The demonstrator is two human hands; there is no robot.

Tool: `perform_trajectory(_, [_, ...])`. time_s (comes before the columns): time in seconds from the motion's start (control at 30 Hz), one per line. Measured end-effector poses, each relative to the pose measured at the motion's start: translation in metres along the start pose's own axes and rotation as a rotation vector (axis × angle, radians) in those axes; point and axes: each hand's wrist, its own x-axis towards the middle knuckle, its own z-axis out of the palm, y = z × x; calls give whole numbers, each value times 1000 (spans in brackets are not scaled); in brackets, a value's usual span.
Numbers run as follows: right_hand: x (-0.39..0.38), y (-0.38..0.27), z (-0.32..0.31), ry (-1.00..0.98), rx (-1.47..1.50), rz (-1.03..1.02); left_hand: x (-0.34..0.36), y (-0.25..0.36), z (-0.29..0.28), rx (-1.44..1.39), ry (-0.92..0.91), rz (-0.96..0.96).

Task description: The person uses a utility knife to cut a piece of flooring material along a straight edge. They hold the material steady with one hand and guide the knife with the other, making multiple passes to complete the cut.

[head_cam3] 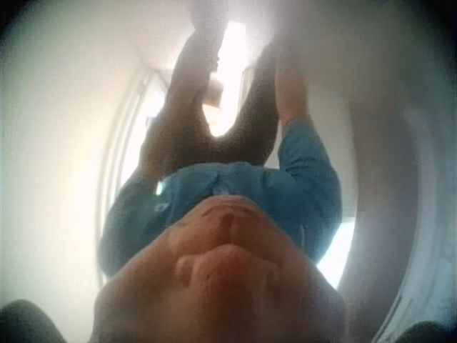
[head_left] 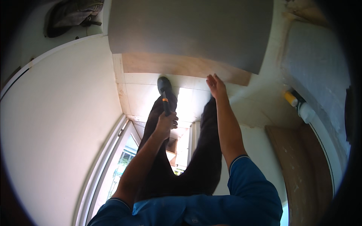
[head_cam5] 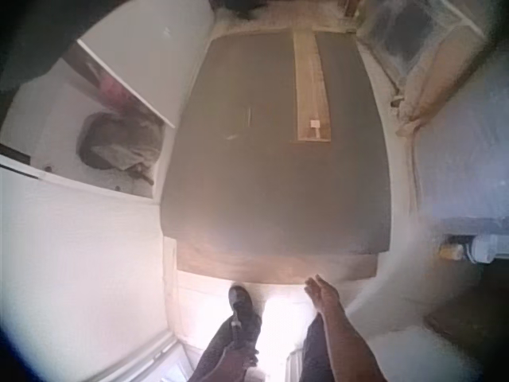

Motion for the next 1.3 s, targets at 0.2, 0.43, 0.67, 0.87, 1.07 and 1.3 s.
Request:
perform_trajectory(0.2, [138,35,87,115,153,-12,49,-2,-7,-174,-10,-66])
perform_trajectory(0.43, [188,34,127,210,157,-59,43,37,3,-211,-115,-39])
perform_trajectory(0.67, [193,24,162,282,63,42,49,61,0,-240,-72,27])
perform_trajectory(0.87, [241,3,70,269,324,5,55,69,12,-246,-157,69])
perform_trajectory(1.07, [216,15,95,222,373,123,62,80,19,-200,-151,100])
perform_trajectory(1.3, [247,7,37,106,396,16,70,106,56,-164,-160,71])
